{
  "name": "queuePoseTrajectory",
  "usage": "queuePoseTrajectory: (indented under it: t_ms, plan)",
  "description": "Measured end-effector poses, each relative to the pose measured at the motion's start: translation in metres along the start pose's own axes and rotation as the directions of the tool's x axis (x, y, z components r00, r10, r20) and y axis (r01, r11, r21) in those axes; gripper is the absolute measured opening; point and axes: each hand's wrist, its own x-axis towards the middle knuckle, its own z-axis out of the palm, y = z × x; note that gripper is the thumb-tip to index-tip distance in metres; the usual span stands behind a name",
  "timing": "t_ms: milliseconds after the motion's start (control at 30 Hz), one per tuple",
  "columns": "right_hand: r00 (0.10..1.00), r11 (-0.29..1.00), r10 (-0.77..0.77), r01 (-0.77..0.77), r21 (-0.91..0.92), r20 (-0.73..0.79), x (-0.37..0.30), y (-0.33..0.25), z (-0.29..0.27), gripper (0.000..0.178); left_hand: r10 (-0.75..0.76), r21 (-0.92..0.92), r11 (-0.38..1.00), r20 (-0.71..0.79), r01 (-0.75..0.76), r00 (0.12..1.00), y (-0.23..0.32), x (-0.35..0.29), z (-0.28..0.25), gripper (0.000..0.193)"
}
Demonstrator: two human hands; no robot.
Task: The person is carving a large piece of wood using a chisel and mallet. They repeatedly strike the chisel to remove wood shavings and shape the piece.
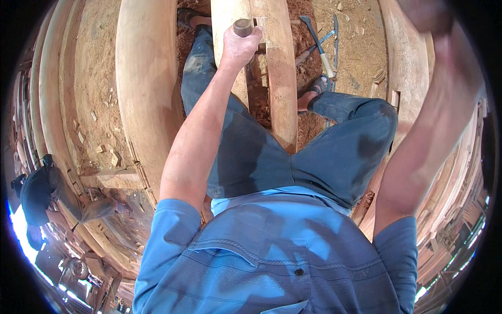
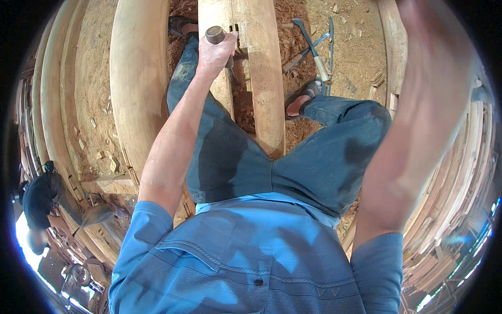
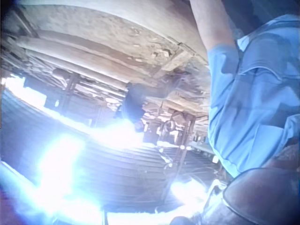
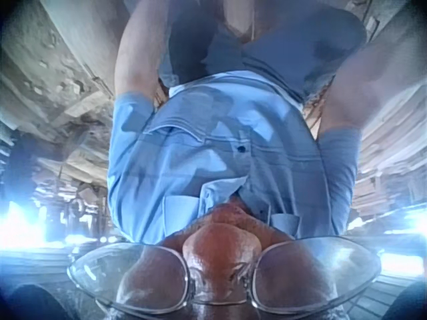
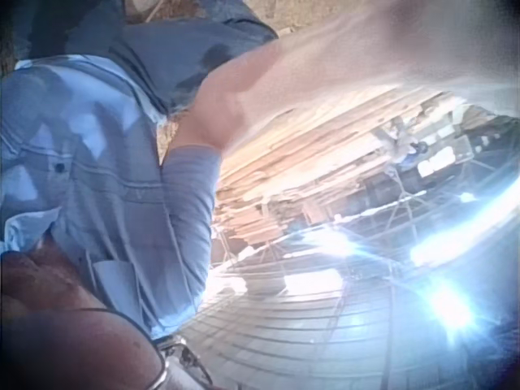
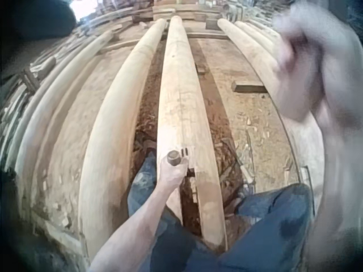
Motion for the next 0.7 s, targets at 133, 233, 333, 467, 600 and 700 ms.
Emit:
queuePoseTrajectory:
  t_ms: [133, 233, 333, 467, 600, 700]
  plan:
    - [0.987, 0.957, 0.105, -0.067, -0.282, 0.12, 0.004, -0.014, 0.04, 0.036, -0.031, 0.042, 0.999, 0.008, 0.03, 0.999, 0.003, 0.001, -0.001, 0.025]
    - [0.855, 0.727, 0.195, 0.203, -0.656, 0.481, 0.001, 0.044, 0.069, 0.027, -0.089, 0.053, 0.995, 0.022, 0.088, 0.996, 0.008, -0.004, -0.004, 0.022]
    - [0.92, 0.831, -0.026, 0.237, -0.503, 0.39, -0.03, 0.131, 0.073, 0.04, -0.063, 0.18, 0.982, 0.007, 0.061, 0.998, 0.035, -0.024, 0.011, 0.018]
    - [0.845, 0.889, 0.392, -0.247, -0.384, 0.363, -0.096, 0.168, 0.079, 0.048, 0.43, 0.26, 0.786, 0.422, -0.561, 0.798, 0.018, -0.155, 0.008, 0.024]
    - [0.693, 0.798, 0.597, -0.565, -0.21, 0.404, -0.135, 0.167, 0.069, 0.043, 0.361, 0.172, 0.893, 0.28, -0.416, 0.89, 0.036, -0.162, 0.002, 0.023]
    - [0.784, 0.854, 0.518, -0.5, -0.146, 0.342, -0.147, 0.185, 0.065, 0.041, 0.224, 0.082, 0.972, -0.076, -0.218, 0.972, 0.044, -0.12, -0.013, 0.02]
